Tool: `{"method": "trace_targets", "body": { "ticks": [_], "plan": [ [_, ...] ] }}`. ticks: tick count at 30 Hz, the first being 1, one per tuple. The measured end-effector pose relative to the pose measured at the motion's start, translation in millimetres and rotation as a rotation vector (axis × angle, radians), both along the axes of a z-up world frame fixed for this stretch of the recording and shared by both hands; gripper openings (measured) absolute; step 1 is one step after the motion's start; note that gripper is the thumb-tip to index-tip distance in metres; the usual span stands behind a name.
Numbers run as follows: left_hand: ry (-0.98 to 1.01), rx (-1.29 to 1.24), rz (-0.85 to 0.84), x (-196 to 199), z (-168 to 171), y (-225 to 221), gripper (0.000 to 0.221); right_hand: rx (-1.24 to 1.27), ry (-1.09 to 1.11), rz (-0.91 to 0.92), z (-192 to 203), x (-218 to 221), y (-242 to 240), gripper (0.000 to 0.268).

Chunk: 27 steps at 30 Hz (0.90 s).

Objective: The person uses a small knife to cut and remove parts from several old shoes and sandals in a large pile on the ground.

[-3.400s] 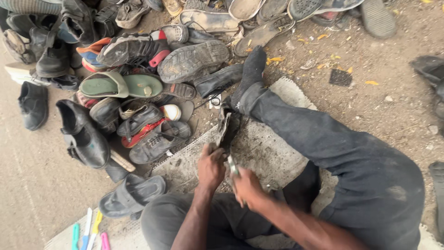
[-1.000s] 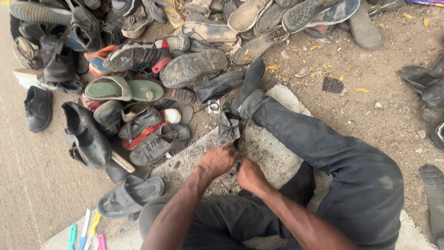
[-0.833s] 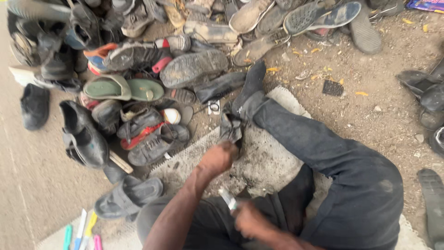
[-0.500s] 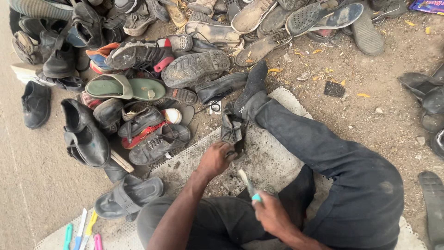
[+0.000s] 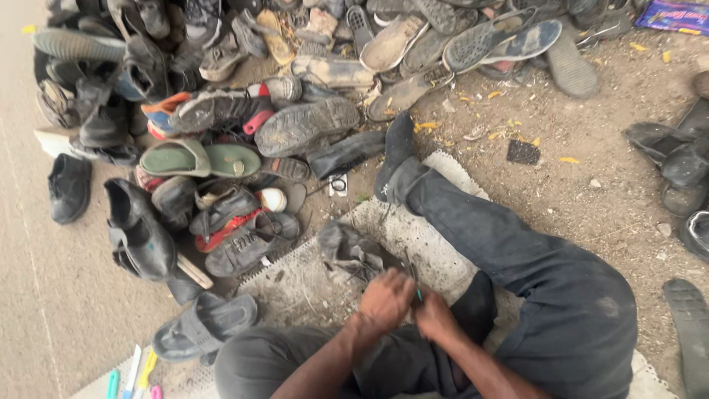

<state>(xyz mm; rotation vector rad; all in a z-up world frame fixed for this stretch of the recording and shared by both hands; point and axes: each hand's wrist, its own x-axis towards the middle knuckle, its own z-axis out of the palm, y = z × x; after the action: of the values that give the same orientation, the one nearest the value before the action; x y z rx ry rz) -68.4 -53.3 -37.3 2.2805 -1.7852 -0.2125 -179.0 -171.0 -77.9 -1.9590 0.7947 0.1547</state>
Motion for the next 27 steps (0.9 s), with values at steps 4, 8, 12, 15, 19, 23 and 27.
{"method": "trace_targets", "body": {
  "ticks": [4, 8, 12, 15, 19, 23, 27],
  "plan": [
    [0.029, -0.201, 0.238, 31, 14, -9, 0.032, -0.091, -0.175, 0.056, -12, 33, -23, 0.043],
    [0.225, -0.059, 0.495, 82, 8, -13, 0.046, -0.131, -0.044, 0.24, -26, 86, -41, 0.031],
    [0.183, -0.241, 0.52, 83, -22, 0, 0.033, 0.355, 0.02, 0.128, 4, 91, -51, 0.038],
    [0.147, -0.316, 0.534, 86, -40, -1, 0.031, 0.509, -0.063, 0.033, 29, 70, -61, 0.035],
    [0.101, -0.411, 0.524, 89, -47, 0, 0.029, 0.092, -0.04, 0.164, 40, 64, -64, 0.036],
    [0.186, -0.234, 0.548, 89, -45, -1, 0.033, -0.237, -0.066, 0.306, 35, 75, -57, 0.032],
    [0.268, -0.369, 0.553, 90, -44, 1, 0.029, -0.288, 0.267, 0.403, 51, 104, -60, 0.039]
  ]
}}
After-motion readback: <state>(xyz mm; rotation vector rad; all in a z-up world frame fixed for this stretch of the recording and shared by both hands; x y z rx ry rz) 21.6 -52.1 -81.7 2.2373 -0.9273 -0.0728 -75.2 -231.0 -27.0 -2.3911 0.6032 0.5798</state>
